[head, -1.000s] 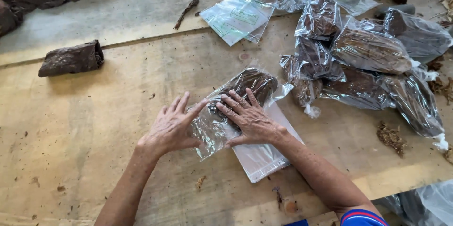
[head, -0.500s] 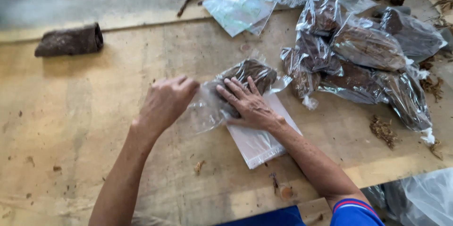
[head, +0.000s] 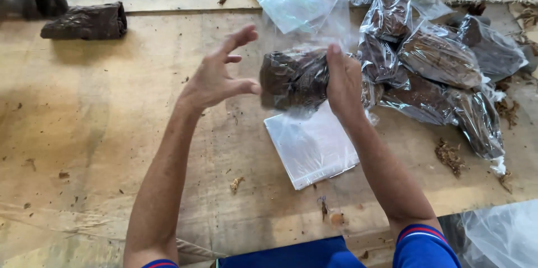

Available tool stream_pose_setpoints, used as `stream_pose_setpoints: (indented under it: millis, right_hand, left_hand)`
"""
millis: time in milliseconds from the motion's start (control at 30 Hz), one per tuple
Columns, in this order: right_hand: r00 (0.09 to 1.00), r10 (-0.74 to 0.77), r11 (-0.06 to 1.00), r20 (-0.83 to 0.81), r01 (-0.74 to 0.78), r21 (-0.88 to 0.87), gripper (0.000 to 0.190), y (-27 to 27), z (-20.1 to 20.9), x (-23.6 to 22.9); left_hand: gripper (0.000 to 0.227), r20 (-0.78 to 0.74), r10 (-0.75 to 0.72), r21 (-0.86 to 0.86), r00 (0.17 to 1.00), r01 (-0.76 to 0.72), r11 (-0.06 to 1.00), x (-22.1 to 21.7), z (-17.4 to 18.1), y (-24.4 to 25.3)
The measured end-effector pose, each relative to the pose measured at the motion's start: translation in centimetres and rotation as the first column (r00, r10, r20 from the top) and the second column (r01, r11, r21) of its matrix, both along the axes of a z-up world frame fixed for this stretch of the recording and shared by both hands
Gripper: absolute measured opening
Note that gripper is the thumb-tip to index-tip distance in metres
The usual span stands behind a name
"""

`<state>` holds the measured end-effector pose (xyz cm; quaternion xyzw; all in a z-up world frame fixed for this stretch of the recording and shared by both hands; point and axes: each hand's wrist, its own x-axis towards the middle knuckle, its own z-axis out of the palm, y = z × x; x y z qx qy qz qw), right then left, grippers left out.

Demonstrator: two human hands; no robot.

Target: The person places dried brown items into clear plastic bags on a wooden table, seals each bag by hand, and sets the finished packages aside. The process is repeated for multiple items throughout the clip.

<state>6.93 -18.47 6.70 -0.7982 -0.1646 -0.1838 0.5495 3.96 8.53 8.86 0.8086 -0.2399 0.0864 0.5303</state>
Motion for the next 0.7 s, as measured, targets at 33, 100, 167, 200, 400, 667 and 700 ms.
stream_pose_setpoints:
  millis: [33, 100, 167, 200, 400, 667, 700]
  right_hand:
    - [0.992, 0.027, 0.994, -0.126, -0.014, 0.107, 0.057, 0.6, 1.9, -0.9]
    - [0.965, 0.068, 0.978, -0.254, -0.014, 0.209, 0.066, 2.1, 4.3, -2.0]
    - [0.804, 0.22, 0.944, -0.552, -0.032, 0.329, 0.085, 3.5, 5.6, -2.3]
    - [0.8, 0.222, 0.944, -0.558, -0.033, 0.329, 0.085, 3.4, 4.4, -1.7]
    - [0.617, 0.565, 0.758, -0.549, -0.125, 0.64, 0.065, 3.2, -3.6, -0.1]
    - [0.815, 0.268, 0.92, -0.513, -0.058, 0.388, 0.014, 3.6, -11.3, 2.3]
    - [0.811, 0.267, 0.921, -0.52, -0.056, 0.386, 0.014, 3.4, -12.1, 2.6]
  left_hand:
    - [0.102, -0.006, -0.001, -0.086, 1.0, 0.001, 0.996, 0.1, -1.0, -1.1]
    - [0.095, -0.019, 0.001, -0.174, 1.0, -0.004, 0.985, -0.4, -1.4, -3.2]
    - [0.039, -0.114, 0.182, -0.224, 0.977, -0.204, 0.953, -1.6, 0.2, -5.2]
    - [0.039, -0.122, 0.184, -0.222, 0.975, -0.208, 0.953, -1.0, -0.9, -5.4]
    - [0.02, -0.326, 0.409, -0.2, 0.852, -0.485, 0.851, 0.5, -9.0, -6.0]
    - [0.044, -0.08, 0.535, 0.064, 0.841, -0.532, 0.845, 2.0, -14.2, -6.2]
    - [0.044, -0.087, 0.536, 0.065, 0.84, -0.532, 0.844, 2.3, -14.6, -6.0]
